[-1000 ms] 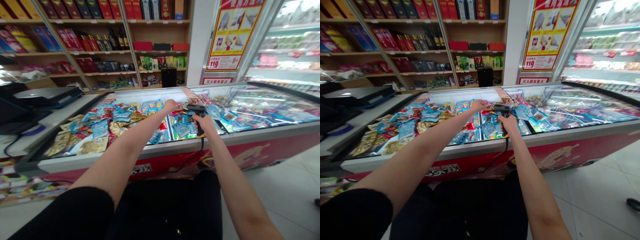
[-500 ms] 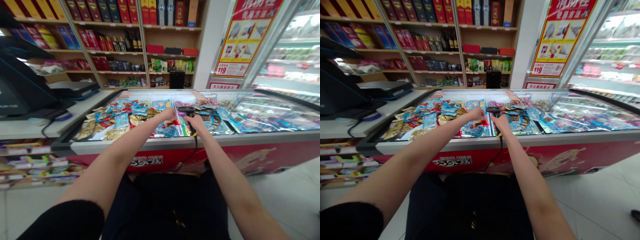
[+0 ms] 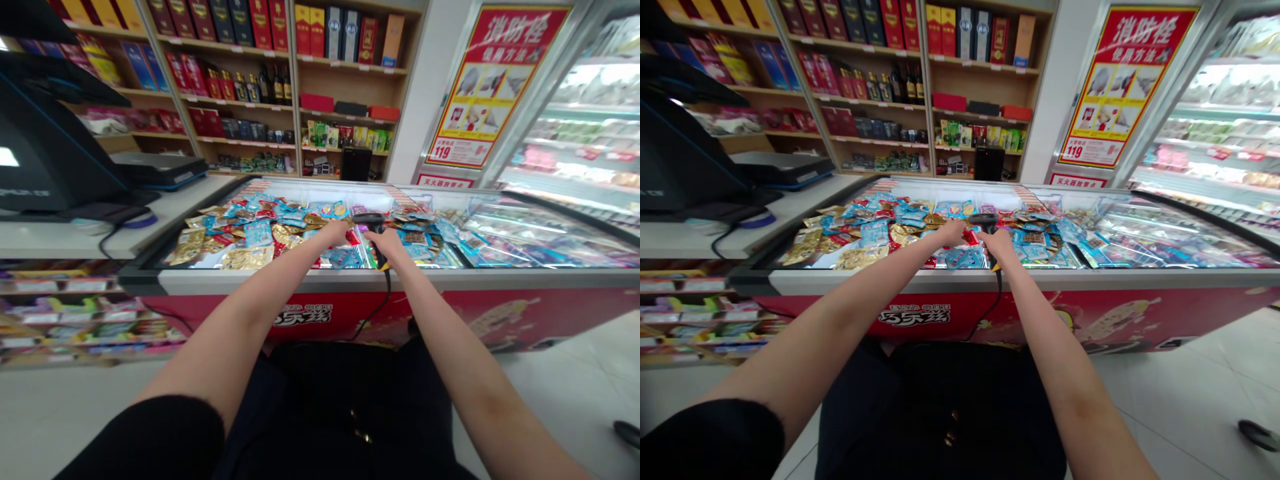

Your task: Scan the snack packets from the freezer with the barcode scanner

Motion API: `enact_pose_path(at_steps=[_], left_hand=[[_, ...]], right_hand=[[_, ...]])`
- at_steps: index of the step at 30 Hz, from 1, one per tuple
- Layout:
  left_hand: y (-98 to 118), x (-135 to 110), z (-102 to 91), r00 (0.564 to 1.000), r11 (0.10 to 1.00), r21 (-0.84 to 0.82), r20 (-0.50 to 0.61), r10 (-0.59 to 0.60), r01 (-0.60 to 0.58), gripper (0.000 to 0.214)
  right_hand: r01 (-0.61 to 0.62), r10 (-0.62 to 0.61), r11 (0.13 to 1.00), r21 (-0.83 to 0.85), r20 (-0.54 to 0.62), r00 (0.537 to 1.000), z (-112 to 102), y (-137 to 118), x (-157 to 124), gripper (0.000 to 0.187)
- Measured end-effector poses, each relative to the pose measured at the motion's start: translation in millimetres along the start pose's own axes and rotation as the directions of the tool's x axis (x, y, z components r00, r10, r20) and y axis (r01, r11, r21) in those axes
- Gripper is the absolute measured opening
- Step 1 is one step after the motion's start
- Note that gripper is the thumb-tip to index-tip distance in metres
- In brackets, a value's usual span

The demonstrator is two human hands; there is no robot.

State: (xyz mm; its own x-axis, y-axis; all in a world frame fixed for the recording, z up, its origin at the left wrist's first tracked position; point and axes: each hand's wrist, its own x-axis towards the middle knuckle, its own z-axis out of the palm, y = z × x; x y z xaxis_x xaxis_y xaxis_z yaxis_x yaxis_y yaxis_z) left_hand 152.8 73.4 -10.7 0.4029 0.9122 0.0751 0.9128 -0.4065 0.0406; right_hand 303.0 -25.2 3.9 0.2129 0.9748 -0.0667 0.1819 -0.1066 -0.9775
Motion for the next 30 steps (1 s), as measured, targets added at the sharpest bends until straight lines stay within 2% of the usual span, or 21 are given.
enact_pose_path(at_steps=[4, 8, 10, 12, 15, 19, 22, 25, 30], left_hand=[[-17, 3, -2.4, 0.982, 0.966, -0.22, -0.099, -0.159, 0.135, 0.062], [-37, 9, -11.1, 0.94, 0.876, -0.439, -0.166, -0.297, 0.199, 0.045], [-46, 10, -14.9, 0.905, 0.794, -0.572, -0.195, -0.378, 0.208, 0.028], [-54, 10, -17.4, 0.859, 0.666, -0.714, -0.184, -0.477, 0.217, 0.014], [-62, 6, -20.0, 0.796, 0.476, -0.851, -0.124, -0.593, 0.221, 0.008], [-67, -2, -26.9, 0.765, 0.365, -0.913, -0.102, -0.636, 0.181, 0.007], [-67, -5, -33.8, 0.759, 0.317, -0.943, -0.133, -0.637, 0.1, 0.016], [-66, -5, -38.5, 0.771, 0.291, -0.956, -0.153, -0.618, 0.043, 0.026], [-64, -5, -41.0, 0.791, 0.264, -0.964, -0.138, -0.597, 0.032, 0.031]], right_hand=[[0.008, -0.008, 1.0, 0.007, 0.002, 1.0, 2, 1, 2, 0.029], [0.011, -0.011, 1.0, -0.017, 0.007, 1.0, 7, 1, 2, 0.028], [0.011, -0.011, 1.0, -0.026, 0.022, 1.0, 11, 0, 0, 0.028], [0.017, -0.015, 0.999, -0.031, 0.043, 0.999, 15, -1, -1, 0.028], [0.026, -0.023, 0.999, -0.044, 0.067, 0.997, 20, -4, -3, 0.028], [0.044, -0.036, 0.996, -0.077, 0.098, 0.994, 25, -7, -4, 0.03], [0.067, -0.053, 0.991, -0.12, 0.116, 0.992, 26, -9, -4, 0.031], [0.088, -0.071, 0.984, -0.155, 0.108, 0.992, 26, -11, -4, 0.031], [0.116, -0.096, 0.977, -0.179, 0.114, 0.989, 25, -16, -7, 0.031]])
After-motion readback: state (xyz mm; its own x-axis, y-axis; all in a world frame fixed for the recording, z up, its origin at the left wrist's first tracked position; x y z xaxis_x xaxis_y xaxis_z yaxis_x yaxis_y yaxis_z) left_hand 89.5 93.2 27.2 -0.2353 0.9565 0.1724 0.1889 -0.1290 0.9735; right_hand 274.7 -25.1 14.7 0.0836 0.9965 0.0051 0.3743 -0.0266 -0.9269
